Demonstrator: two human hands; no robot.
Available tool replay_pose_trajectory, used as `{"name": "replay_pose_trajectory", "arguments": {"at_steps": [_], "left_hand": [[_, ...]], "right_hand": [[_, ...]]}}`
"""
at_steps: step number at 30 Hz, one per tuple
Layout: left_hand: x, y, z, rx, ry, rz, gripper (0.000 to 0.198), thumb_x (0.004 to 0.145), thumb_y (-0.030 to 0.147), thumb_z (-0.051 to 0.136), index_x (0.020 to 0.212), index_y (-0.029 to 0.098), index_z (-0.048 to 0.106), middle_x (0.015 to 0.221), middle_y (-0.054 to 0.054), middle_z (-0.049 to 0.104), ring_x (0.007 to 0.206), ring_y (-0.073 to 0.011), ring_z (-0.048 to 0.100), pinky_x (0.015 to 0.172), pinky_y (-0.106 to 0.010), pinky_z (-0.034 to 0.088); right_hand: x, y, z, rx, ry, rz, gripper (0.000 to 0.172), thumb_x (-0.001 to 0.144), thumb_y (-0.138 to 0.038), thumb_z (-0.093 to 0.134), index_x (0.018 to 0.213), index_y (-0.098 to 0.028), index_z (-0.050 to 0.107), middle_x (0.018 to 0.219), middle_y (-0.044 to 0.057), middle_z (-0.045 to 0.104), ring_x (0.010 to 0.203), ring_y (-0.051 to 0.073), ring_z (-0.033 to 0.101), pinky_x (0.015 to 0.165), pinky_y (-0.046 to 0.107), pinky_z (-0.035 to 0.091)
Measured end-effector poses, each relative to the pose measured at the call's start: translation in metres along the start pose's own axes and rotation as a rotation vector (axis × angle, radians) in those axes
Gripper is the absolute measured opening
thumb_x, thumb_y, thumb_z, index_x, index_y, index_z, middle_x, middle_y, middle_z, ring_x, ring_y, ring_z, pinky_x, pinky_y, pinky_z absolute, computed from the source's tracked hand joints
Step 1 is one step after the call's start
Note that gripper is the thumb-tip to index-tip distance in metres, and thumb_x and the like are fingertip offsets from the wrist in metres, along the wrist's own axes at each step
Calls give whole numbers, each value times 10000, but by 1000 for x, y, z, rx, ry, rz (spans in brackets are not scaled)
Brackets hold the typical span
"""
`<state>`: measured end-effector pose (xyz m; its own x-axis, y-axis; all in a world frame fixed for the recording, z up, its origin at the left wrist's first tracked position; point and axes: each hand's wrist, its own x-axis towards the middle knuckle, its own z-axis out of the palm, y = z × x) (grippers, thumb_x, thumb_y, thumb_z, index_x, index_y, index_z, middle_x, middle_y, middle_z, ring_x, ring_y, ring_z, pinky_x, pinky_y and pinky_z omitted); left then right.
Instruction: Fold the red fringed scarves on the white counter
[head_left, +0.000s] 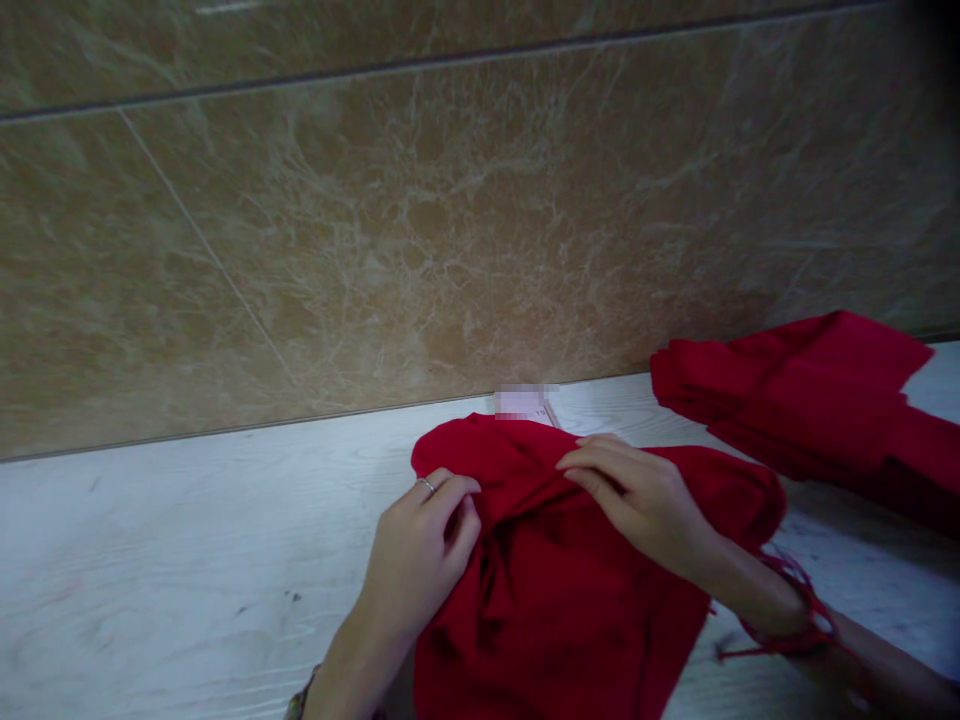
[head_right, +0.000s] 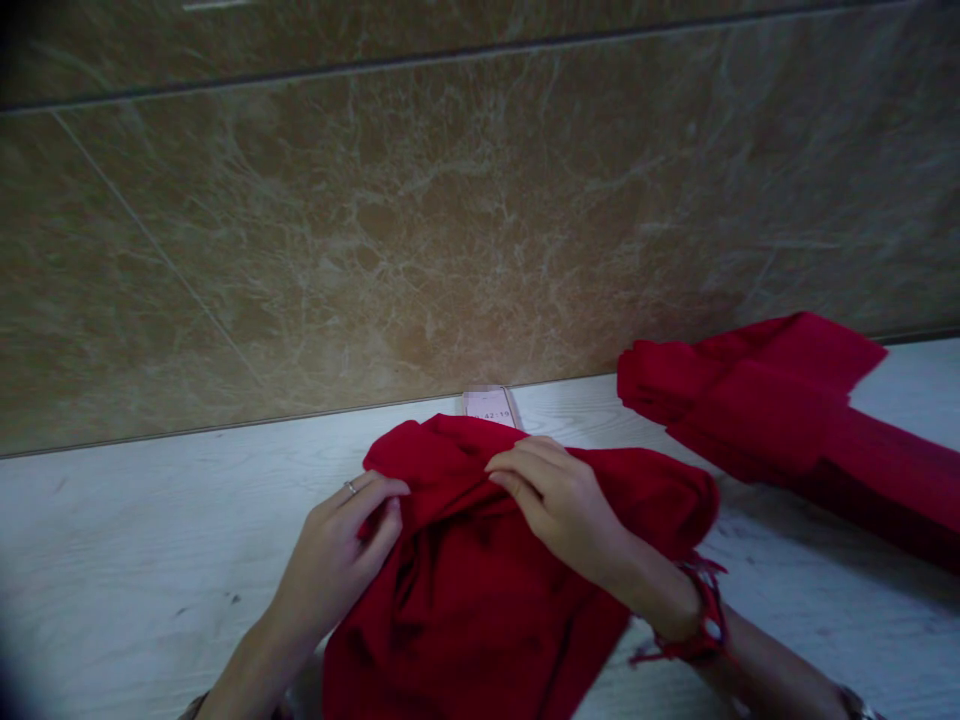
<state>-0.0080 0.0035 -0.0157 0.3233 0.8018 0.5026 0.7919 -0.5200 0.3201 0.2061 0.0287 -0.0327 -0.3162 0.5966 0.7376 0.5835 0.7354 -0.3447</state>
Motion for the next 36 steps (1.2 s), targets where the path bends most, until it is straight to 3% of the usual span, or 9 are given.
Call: {"name": "replay_pose_trajectory", "arguments": {"at_steps": [4,7,9,14,17,20,25,31,36], "left_hand": [[1,1,-5,-52,-48,-57,181,772,132,370,748,188,540,720,-5,581,675,-128,542,636,-248,442],[-2,13,-4,-123,-63,-13,168,774,267,447,889,181,533,806,-30,582,748,-151,547,677,-274,460],[-5,21,-1,-53,-97,14,283,703,334,537,933,170,527,860,-58,576,785,-192,543,688,-320,472],[-6,24,0,102,-146,-10,199,735,145,420,897,179,530,854,-56,587,786,-194,550,714,-351,476],[-8,26,-3,50,-111,26,206,768,224,429,947,172,516,884,-67,592,836,-198,551,748,-354,475],[-10,33,0,127,-132,31,402,698,334,535,1056,159,483,998,-114,572,915,-261,537,763,-412,471],[-9,32,2,251,-231,-110,437,709,89,427,1129,210,443,1040,-82,572,877,-204,579,722,-326,489],[-3,-1,-31,273,-190,-240,402,672,88,469,1055,209,486,968,-53,604,842,-191,595,723,-309,483],[3,-40,-81,412,-155,-205,342,664,61,416,971,167,526,917,-21,608,789,-151,593,706,-257,469]], "right_hand": [[0,14,-10,-90,60,143,155,829,-222,436,752,-205,570,713,23,638,666,156,594,618,261,477],[-1,11,-5,-96,20,111,150,825,-220,440,761,-200,574,719,23,648,669,155,600,633,261,476],[-2,7,-1,-90,9,82,158,831,-216,431,777,-197,578,734,24,654,677,151,604,645,257,475],[0,7,-4,-141,86,126,157,824,-258,447,761,-201,579,722,27,650,668,161,605,637,263,475],[2,10,-4,-135,102,155,173,825,-270,436,753,-196,576,717,30,652,655,164,606,624,266,474],[2,10,-1,-106,74,171,186,829,-266,423,755,-193,577,702,26,651,633,159,603,603,262,471],[-2,14,-3,-145,77,174,209,846,-292,414,755,-196,576,695,28,643,629,163,596,604,271,464],[-8,35,-18,-283,43,-9,269,895,-302,345,789,-190,565,713,38,620,654,159,583,627,272,448],[-6,36,-30,-414,34,-152,317,917,-274,297,784,-180,568,713,42,622,639,138,572,613,252,422]]}}
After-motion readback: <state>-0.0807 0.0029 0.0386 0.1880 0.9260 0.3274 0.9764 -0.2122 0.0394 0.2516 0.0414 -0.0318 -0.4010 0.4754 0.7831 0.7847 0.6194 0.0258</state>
